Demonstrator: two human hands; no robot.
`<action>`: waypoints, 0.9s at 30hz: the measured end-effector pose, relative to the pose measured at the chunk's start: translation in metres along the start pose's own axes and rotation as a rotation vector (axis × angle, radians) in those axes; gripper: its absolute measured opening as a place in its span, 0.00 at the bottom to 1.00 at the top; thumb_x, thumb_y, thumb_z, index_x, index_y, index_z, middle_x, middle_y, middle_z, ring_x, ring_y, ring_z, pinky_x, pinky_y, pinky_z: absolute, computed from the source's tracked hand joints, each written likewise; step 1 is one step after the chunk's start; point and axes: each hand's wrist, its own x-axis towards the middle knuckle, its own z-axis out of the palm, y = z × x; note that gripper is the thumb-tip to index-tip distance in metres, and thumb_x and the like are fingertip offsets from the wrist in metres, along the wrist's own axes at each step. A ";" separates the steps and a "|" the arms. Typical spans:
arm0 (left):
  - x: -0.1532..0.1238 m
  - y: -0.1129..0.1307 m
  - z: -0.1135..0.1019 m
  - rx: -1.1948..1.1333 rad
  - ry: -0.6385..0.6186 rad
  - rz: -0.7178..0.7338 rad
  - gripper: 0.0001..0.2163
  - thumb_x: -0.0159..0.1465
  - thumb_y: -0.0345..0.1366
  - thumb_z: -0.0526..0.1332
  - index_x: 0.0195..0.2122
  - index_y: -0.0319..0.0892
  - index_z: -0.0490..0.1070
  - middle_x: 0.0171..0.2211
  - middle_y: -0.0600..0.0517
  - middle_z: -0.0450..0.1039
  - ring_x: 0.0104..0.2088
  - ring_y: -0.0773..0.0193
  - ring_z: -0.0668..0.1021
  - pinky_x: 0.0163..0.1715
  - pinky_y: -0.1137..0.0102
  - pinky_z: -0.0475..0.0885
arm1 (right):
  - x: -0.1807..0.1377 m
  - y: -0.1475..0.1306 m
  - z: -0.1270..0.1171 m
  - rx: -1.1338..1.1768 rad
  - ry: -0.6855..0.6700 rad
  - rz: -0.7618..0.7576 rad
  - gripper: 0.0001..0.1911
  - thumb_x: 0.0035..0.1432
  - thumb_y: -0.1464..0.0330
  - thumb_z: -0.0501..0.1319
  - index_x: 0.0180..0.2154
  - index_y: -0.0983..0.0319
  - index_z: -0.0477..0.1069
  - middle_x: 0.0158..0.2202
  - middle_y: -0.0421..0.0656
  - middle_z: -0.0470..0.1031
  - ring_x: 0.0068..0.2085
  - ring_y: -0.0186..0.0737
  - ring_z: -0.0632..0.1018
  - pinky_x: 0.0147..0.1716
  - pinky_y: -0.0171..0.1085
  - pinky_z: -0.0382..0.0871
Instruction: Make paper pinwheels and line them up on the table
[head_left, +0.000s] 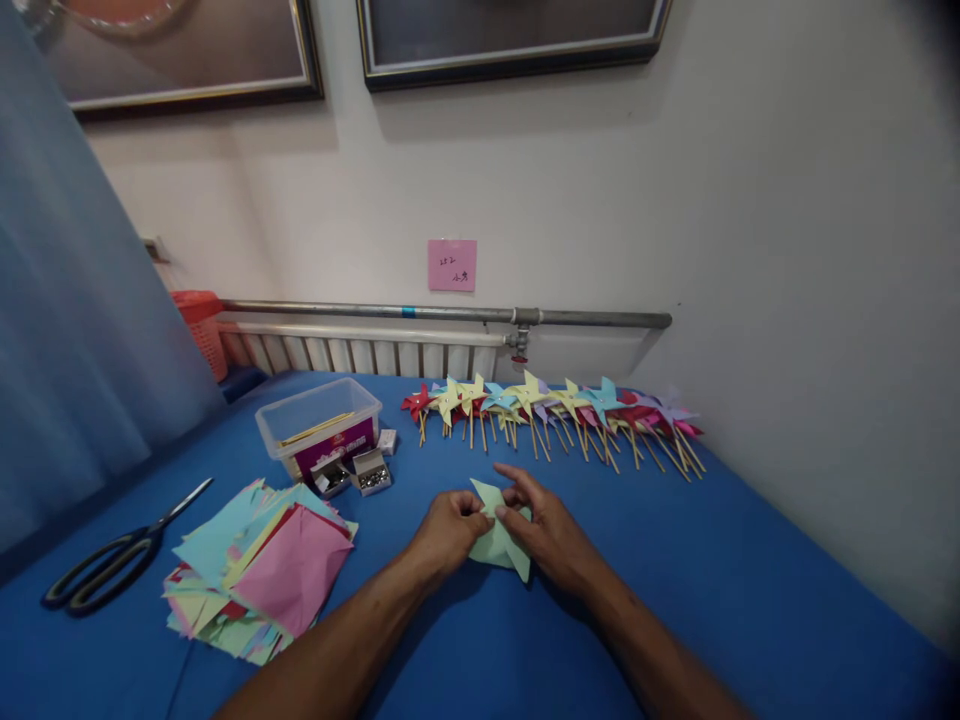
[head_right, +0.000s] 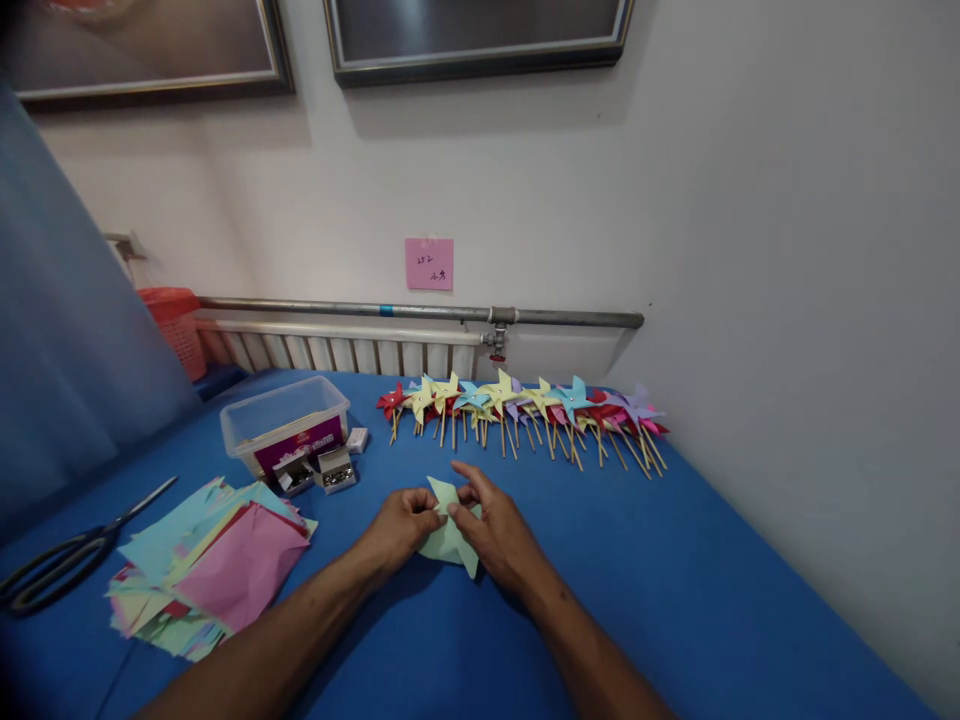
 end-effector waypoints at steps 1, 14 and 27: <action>0.000 0.000 0.000 0.002 0.000 -0.001 0.11 0.49 0.38 0.66 0.22 0.42 0.62 0.17 0.59 0.62 0.17 0.73 0.61 0.20 0.74 0.54 | 0.000 0.002 0.000 -0.010 0.011 0.002 0.27 0.60 0.63 0.58 0.61 0.59 0.64 0.38 0.42 0.75 0.32 0.37 0.73 0.32 0.36 0.66; 0.000 0.001 0.000 0.014 0.020 0.003 0.07 0.50 0.35 0.63 0.22 0.41 0.64 0.16 0.59 0.62 0.16 0.73 0.60 0.18 0.74 0.53 | -0.001 -0.005 -0.001 0.098 0.032 -0.071 0.11 0.60 0.62 0.58 0.42 0.60 0.72 0.36 0.42 0.76 0.35 0.40 0.74 0.35 0.37 0.68; 0.000 0.000 0.000 -0.027 0.019 0.002 0.10 0.48 0.36 0.67 0.22 0.41 0.65 0.16 0.59 0.63 0.17 0.72 0.62 0.19 0.74 0.54 | 0.001 0.002 0.001 0.004 -0.007 0.039 0.22 0.55 0.67 0.60 0.53 0.59 0.67 0.33 0.38 0.74 0.28 0.36 0.72 0.27 0.34 0.64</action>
